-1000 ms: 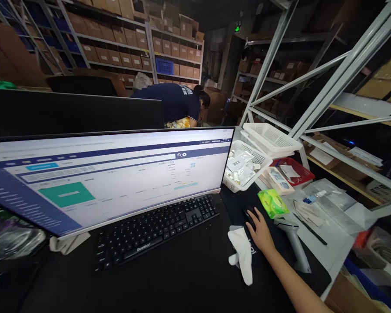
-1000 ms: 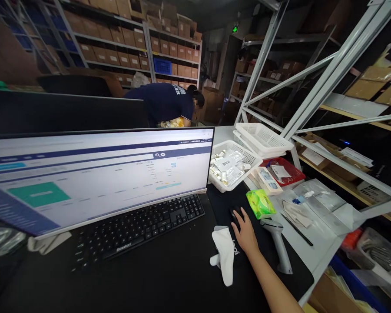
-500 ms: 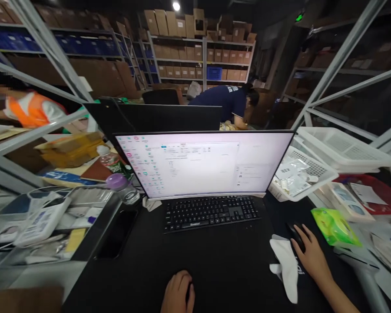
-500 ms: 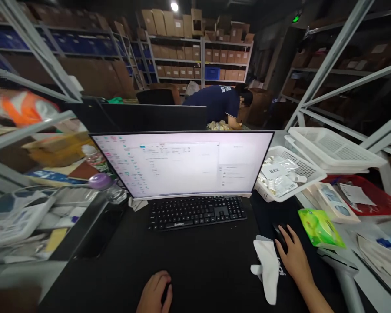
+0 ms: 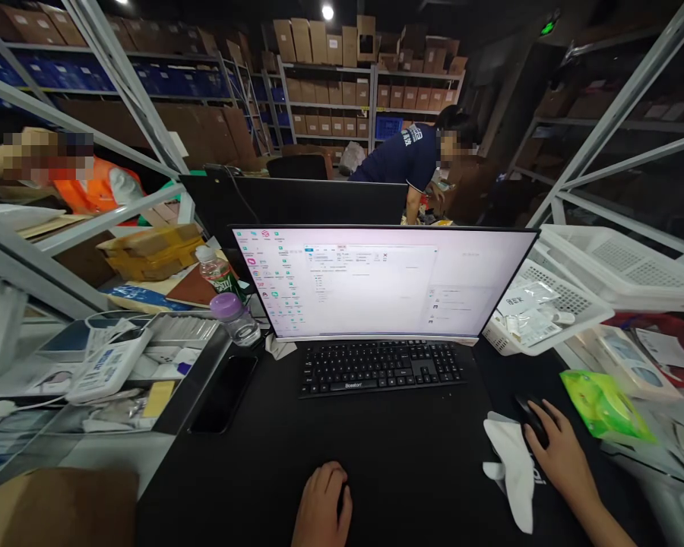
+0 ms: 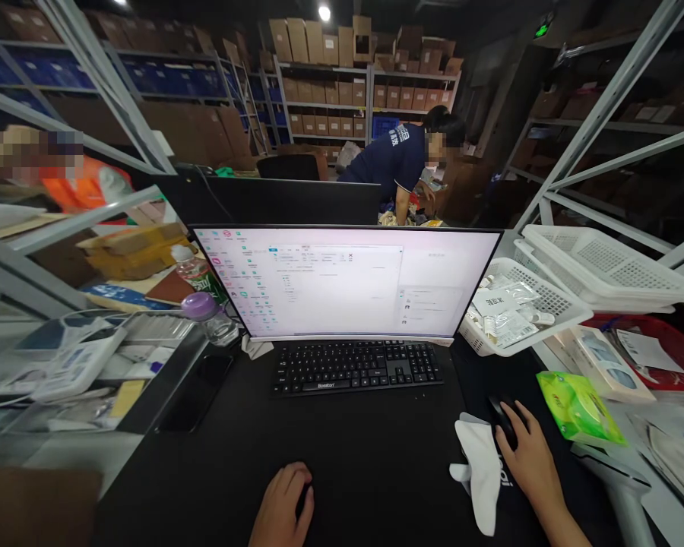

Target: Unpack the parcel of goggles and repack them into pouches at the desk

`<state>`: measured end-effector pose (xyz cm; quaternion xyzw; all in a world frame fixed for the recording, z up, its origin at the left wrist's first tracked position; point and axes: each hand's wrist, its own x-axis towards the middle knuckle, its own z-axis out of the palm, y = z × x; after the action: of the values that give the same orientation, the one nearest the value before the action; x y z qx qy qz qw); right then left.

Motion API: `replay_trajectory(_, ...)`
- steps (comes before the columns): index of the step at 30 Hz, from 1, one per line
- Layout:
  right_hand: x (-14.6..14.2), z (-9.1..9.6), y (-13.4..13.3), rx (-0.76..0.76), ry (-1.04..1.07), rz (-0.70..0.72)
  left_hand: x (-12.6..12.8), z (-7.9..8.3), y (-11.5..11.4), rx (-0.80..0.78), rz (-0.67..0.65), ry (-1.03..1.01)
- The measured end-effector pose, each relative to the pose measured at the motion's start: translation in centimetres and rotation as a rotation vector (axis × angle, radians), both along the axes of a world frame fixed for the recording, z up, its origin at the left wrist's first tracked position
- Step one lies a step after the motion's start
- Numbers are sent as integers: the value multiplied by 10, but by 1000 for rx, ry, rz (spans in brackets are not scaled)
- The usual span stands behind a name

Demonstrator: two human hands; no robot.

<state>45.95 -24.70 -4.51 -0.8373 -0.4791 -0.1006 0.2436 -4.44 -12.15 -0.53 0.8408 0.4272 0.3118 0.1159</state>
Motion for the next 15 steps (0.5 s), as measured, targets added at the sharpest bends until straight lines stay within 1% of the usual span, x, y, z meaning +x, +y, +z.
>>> replay_trajectory(6, 2, -2, 1, -9, -12, -29, -3, -6, 0, -4, -13, -4)
replay_trajectory(11, 4, -4, 3, -1, -33, -38, -5, -13, 1, -30, -9, 60)
replay_trajectory(15, 0, 4, 5, -18, -16, -45, -7, -23, 9, 41, -50, 73)
